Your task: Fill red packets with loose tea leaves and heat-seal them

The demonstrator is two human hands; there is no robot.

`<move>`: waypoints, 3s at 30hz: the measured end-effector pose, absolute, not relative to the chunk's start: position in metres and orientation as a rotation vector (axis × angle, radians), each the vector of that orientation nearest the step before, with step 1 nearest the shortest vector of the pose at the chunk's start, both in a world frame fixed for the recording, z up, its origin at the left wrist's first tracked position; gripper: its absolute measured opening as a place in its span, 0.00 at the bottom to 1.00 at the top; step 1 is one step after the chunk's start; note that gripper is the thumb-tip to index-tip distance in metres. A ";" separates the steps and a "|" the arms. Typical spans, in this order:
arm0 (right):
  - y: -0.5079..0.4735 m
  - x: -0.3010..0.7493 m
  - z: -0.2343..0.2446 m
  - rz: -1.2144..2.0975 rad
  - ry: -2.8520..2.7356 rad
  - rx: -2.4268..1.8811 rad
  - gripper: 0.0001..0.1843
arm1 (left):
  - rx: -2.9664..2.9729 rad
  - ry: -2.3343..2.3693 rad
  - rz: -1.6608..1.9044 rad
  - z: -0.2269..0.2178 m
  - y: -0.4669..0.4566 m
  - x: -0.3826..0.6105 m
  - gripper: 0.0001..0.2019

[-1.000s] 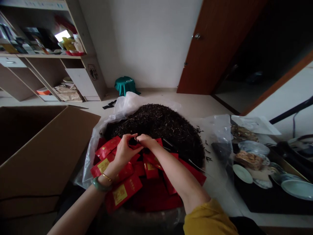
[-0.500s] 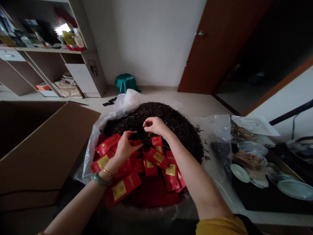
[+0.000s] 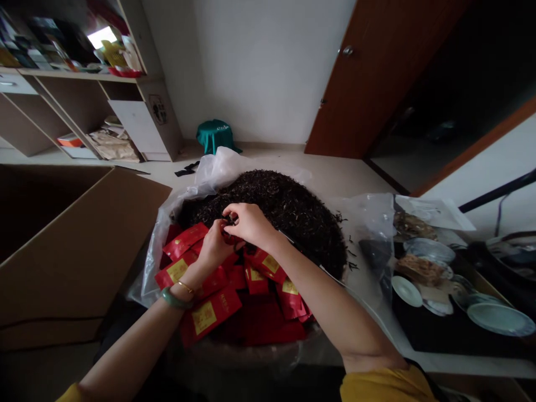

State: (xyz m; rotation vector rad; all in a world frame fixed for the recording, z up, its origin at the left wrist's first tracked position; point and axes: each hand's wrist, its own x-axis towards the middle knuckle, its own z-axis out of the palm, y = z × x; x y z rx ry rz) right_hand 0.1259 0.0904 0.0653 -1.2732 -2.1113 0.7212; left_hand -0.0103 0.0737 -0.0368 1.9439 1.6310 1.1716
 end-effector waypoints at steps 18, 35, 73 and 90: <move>0.128 0.146 0.028 0.644 -2.244 -1.646 0.19 | 1.964 1.683 1.028 -0.032 0.072 -0.010 0.24; 0.139 0.155 0.013 0.684 -2.254 -1.590 0.10 | 2.091 1.594 1.087 -0.038 0.074 -0.010 0.22; 0.064 0.138 0.022 0.323 -2.319 -1.307 0.08 | 2.214 1.546 1.037 -0.039 0.071 -0.013 0.29; 0.081 0.176 0.044 0.856 -1.493 -1.199 0.17 | 1.484 1.018 0.951 -0.006 0.065 -0.013 0.25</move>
